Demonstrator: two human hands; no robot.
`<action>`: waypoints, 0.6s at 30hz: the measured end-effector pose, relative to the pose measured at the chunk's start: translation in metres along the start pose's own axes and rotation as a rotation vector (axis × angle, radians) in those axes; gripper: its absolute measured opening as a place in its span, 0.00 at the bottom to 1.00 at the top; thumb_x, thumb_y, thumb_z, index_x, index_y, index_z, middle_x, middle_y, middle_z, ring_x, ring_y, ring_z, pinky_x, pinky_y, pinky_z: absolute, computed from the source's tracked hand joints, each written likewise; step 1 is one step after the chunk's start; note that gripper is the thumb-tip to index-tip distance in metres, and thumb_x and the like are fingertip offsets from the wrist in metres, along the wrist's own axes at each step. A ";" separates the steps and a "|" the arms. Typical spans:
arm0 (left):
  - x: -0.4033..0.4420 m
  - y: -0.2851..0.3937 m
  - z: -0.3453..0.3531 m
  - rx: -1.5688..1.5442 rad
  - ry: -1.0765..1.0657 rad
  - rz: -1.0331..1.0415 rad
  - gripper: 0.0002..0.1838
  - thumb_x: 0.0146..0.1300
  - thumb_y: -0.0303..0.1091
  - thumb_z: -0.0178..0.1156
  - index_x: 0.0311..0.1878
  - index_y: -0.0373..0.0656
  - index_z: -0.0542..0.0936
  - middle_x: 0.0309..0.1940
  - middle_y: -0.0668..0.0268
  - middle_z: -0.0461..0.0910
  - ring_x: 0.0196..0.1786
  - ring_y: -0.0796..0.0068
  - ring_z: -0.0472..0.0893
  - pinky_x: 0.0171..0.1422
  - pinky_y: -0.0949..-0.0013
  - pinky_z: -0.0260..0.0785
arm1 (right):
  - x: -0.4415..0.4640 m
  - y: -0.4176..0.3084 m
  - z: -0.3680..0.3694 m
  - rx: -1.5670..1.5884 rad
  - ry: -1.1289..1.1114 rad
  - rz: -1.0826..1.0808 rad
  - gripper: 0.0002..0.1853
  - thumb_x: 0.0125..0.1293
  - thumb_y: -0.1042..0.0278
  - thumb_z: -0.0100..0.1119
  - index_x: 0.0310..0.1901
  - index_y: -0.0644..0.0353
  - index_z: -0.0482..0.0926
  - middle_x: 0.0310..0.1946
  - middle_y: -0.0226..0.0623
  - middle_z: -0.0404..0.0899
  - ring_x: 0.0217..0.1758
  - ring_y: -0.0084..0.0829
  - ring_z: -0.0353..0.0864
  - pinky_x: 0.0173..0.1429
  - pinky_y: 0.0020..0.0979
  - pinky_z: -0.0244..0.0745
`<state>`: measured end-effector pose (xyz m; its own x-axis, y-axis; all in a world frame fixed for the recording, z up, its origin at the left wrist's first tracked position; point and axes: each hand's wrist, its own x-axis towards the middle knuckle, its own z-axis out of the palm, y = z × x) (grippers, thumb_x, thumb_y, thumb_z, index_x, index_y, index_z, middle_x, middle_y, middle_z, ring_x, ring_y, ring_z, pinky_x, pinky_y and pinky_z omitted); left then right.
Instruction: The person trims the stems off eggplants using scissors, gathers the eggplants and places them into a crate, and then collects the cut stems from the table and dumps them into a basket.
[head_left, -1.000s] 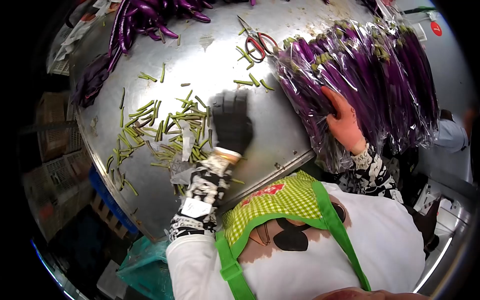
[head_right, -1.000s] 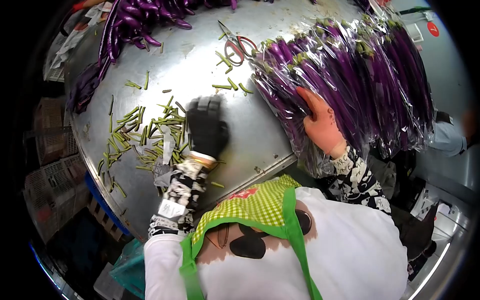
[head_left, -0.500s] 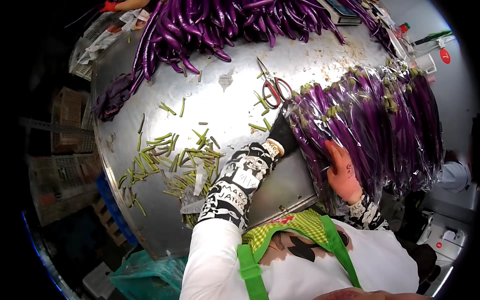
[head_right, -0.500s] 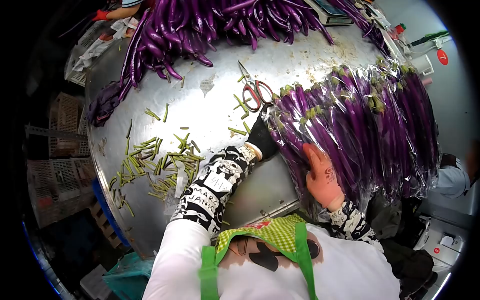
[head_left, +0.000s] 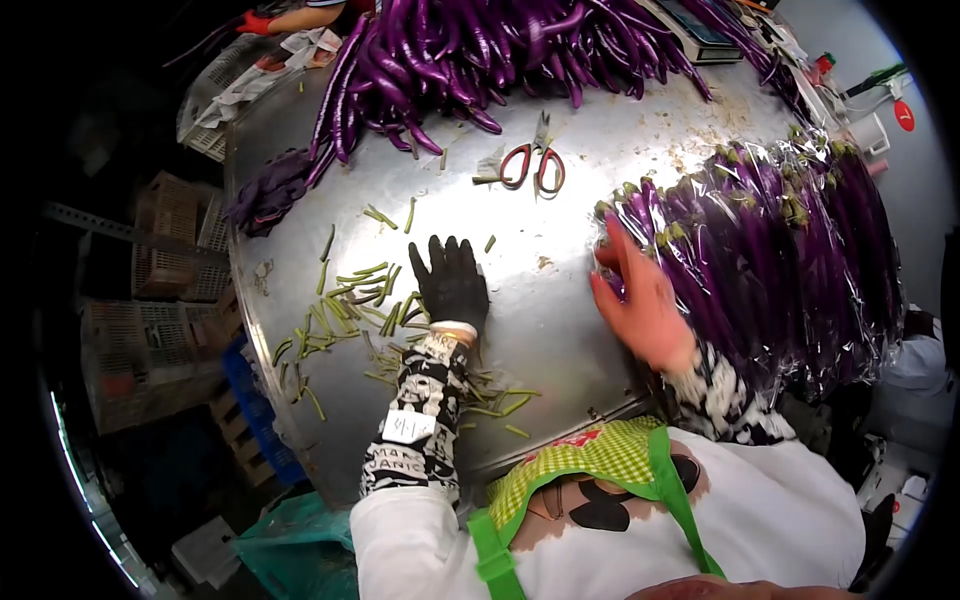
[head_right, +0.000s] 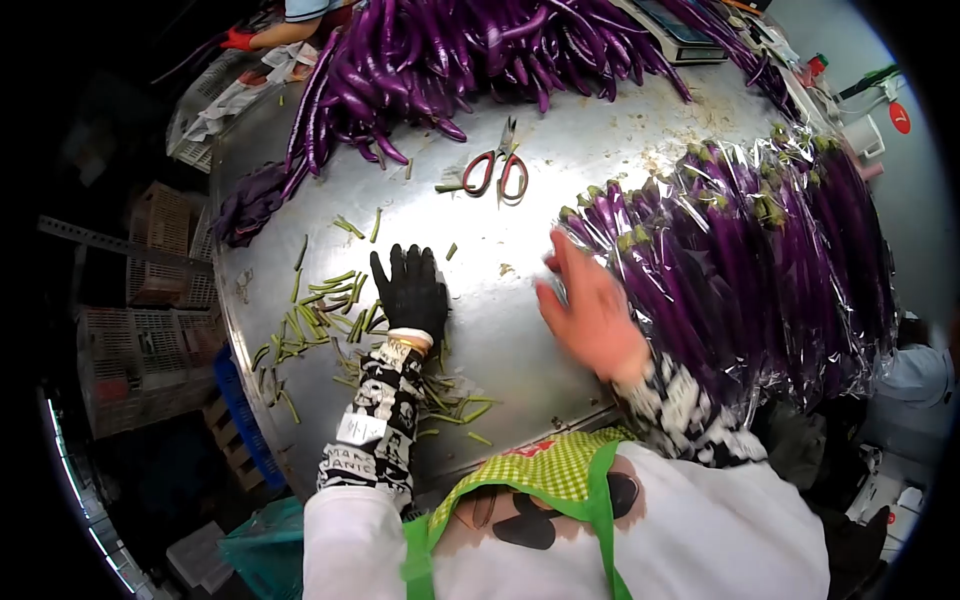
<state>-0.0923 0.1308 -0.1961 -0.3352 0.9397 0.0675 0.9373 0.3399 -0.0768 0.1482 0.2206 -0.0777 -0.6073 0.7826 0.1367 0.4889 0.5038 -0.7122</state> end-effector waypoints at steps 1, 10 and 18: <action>-0.007 0.000 -0.008 0.013 0.003 -0.019 0.30 0.65 0.47 0.56 0.69 0.45 0.74 0.71 0.57 0.69 0.78 0.51 0.56 0.82 0.33 0.30 | 0.032 -0.006 0.008 0.035 0.019 0.042 0.36 0.67 0.63 0.61 0.72 0.69 0.60 0.46 0.51 0.82 0.52 0.54 0.81 0.60 0.47 0.74; -0.102 0.057 -0.072 -0.390 -0.001 0.141 0.42 0.60 0.61 0.61 0.73 0.48 0.69 0.72 0.50 0.65 0.78 0.42 0.55 0.80 0.30 0.34 | 0.222 0.079 0.112 -0.629 -0.312 0.329 0.38 0.64 0.45 0.57 0.65 0.70 0.65 0.55 0.53 0.82 0.59 0.46 0.83 0.62 0.39 0.76; -0.192 0.061 -0.014 -0.419 -0.229 0.292 0.45 0.58 0.65 0.62 0.77 0.58 0.64 0.75 0.58 0.63 0.79 0.49 0.56 0.79 0.28 0.36 | 0.223 0.064 0.093 -0.438 -0.259 0.457 0.37 0.65 0.45 0.58 0.66 0.67 0.67 0.56 0.50 0.83 0.59 0.45 0.83 0.65 0.39 0.74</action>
<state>0.0306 -0.0299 -0.1997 -0.0248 0.9927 -0.1185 0.9363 0.0645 0.3452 -0.0147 0.3935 -0.1565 -0.3833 0.8668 -0.3191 0.9070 0.2880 -0.3072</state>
